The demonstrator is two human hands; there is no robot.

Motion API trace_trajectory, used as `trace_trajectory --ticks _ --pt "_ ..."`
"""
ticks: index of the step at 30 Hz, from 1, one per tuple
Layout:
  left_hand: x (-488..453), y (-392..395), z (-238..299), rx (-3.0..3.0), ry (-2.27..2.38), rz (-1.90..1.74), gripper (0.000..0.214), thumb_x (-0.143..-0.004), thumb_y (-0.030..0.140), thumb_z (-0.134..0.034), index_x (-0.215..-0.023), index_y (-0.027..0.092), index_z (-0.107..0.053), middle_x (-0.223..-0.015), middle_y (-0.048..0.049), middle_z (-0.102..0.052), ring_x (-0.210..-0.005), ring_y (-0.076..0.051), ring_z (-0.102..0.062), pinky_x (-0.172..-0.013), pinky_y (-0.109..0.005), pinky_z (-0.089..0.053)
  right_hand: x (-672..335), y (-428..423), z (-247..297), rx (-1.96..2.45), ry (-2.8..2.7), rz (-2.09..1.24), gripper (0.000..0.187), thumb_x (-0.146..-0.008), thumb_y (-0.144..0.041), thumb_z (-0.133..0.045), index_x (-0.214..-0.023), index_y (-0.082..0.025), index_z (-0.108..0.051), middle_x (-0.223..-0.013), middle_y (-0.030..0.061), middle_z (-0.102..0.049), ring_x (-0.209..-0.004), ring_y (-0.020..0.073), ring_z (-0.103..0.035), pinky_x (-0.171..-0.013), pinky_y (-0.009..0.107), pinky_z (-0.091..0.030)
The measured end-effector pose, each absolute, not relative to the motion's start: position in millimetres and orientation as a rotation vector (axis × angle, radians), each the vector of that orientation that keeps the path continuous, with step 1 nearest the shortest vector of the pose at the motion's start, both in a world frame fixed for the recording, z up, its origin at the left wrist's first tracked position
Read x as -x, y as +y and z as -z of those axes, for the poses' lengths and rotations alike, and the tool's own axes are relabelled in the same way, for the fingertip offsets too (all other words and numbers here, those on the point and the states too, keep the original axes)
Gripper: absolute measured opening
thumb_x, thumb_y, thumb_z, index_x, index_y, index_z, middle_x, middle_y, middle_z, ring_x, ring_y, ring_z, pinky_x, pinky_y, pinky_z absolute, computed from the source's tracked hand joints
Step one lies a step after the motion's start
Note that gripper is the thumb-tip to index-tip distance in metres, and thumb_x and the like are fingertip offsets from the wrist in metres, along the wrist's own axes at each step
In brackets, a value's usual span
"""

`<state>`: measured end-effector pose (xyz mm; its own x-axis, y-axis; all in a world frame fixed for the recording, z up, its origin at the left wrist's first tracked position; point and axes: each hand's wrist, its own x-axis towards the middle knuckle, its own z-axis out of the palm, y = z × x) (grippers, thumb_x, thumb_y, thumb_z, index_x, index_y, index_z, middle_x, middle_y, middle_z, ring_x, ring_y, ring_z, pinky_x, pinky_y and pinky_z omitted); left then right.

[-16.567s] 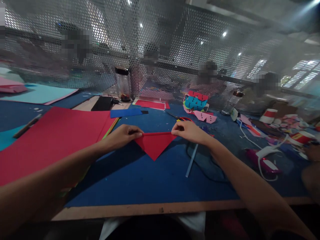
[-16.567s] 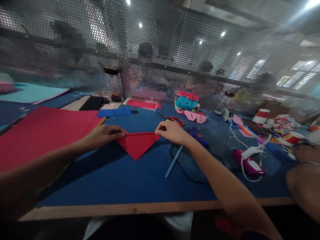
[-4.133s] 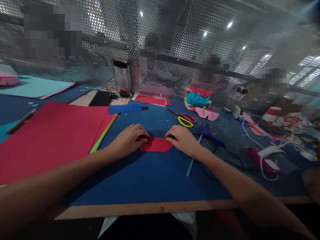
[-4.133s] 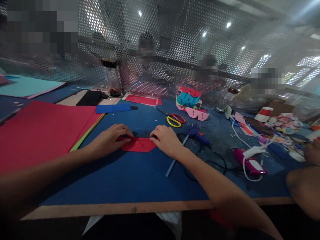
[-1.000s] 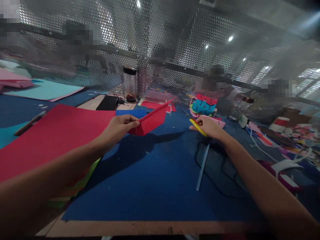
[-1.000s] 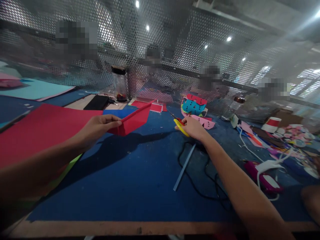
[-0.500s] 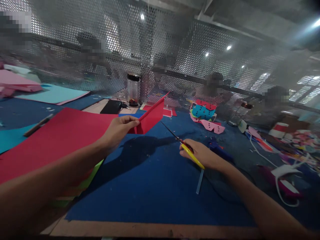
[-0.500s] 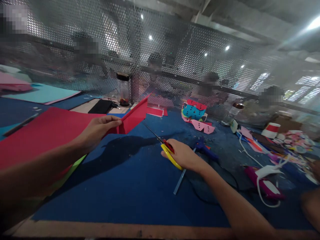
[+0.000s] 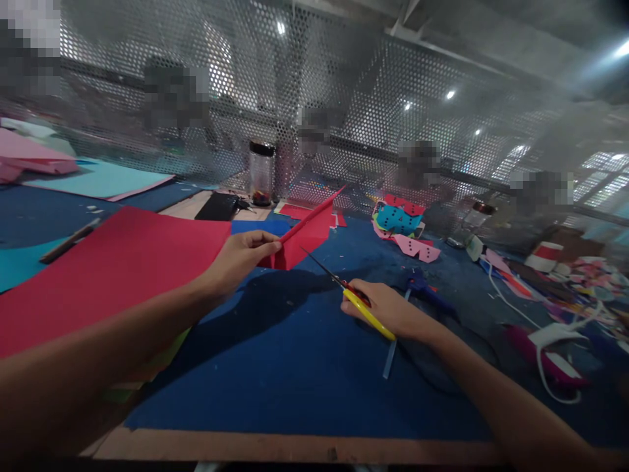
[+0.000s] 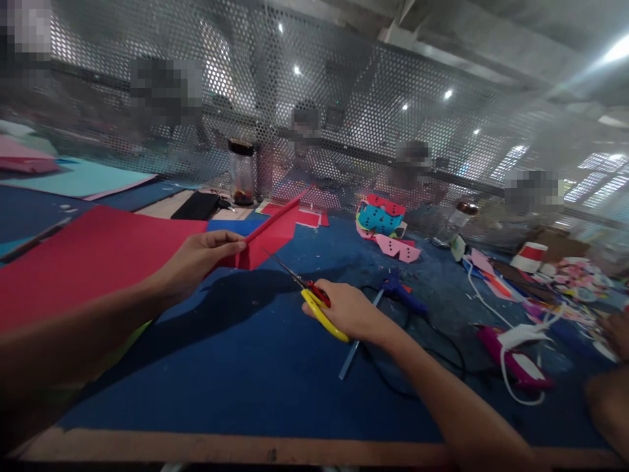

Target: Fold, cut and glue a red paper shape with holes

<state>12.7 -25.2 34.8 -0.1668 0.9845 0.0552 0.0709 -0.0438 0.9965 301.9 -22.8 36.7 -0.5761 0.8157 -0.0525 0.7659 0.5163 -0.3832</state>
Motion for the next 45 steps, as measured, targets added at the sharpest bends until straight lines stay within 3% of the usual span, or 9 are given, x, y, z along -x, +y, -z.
trace_trajectory --ticks 18,29,45 --pt "-17 -25 -27 -1.291 1.351 -1.357 0.024 -0.071 0.037 -0.075 -0.086 0.019 -0.070 -0.074 -0.0011 -0.067 -0.061 -0.012 -0.056 -0.052 -0.023 -0.040 -297 -27 -35 1.403 -2.596 -0.527 0.027 -0.092 -0.048 -0.056 -0.089 -0.021 -0.058 -0.079 0.0012 -0.065 -0.067 0.0142 -0.055 -0.059 0.025 -0.029" --pt "-16 -25 -26 -1.311 1.359 -1.347 0.023 -0.074 0.037 -0.074 -0.087 0.019 -0.070 -0.072 -0.0010 -0.067 -0.056 -0.011 -0.051 -0.049 -0.024 -0.035 -296 -26 -29 1.404 -2.572 -0.486 0.027 -0.092 -0.048 -0.055 -0.088 -0.022 -0.057 -0.077 -0.0003 -0.064 -0.064 0.0127 -0.052 -0.058 0.025 -0.027" --pt "-16 -23 -24 -1.348 1.333 -1.368 0.025 -0.075 0.040 -0.075 -0.087 0.018 -0.071 -0.078 -0.0022 -0.069 -0.067 -0.013 -0.058 -0.059 -0.026 -0.041 -295 -26 -28 1.378 -2.561 -0.487 0.024 -0.091 -0.044 -0.057 -0.083 -0.021 -0.056 -0.074 -0.0012 -0.059 -0.062 0.0121 -0.045 -0.057 0.025 -0.026"
